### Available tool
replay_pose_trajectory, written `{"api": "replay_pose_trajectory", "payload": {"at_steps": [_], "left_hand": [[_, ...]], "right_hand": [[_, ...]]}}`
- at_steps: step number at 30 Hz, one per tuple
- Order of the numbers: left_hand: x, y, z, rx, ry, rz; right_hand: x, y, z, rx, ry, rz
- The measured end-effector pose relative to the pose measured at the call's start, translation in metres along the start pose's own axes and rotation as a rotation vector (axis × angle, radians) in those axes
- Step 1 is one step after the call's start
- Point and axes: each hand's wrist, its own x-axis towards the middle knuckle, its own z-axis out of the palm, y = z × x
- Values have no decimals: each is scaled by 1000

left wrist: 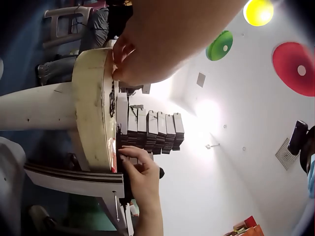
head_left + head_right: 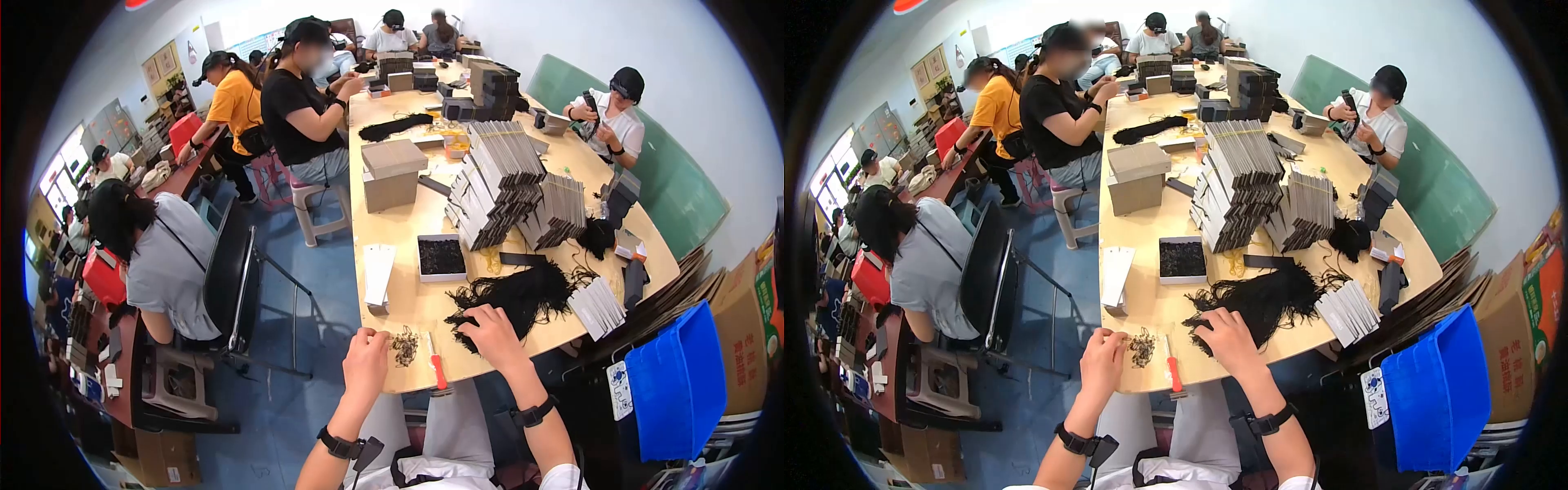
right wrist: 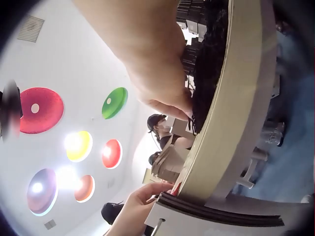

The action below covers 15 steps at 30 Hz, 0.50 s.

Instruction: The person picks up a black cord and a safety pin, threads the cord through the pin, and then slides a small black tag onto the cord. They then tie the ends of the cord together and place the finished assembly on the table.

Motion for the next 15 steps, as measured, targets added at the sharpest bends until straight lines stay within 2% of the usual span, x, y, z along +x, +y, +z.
{"api": "replay_pose_trajectory", "payload": {"at_steps": [9,12,14,15], "left_hand": [[4,-10,8,50,-46,9],[3,-12,8,-43,-17,-6],[2,-12,8,-332,-5,-35],[-1,-10,7,-330,-6,-39]], "right_hand": [[3,-16,-9,156,84,-15],[3,-30,-13,230,106,-21],[3,-44,-16,284,118,-25],[2,-54,-19,392,105,4]]}}
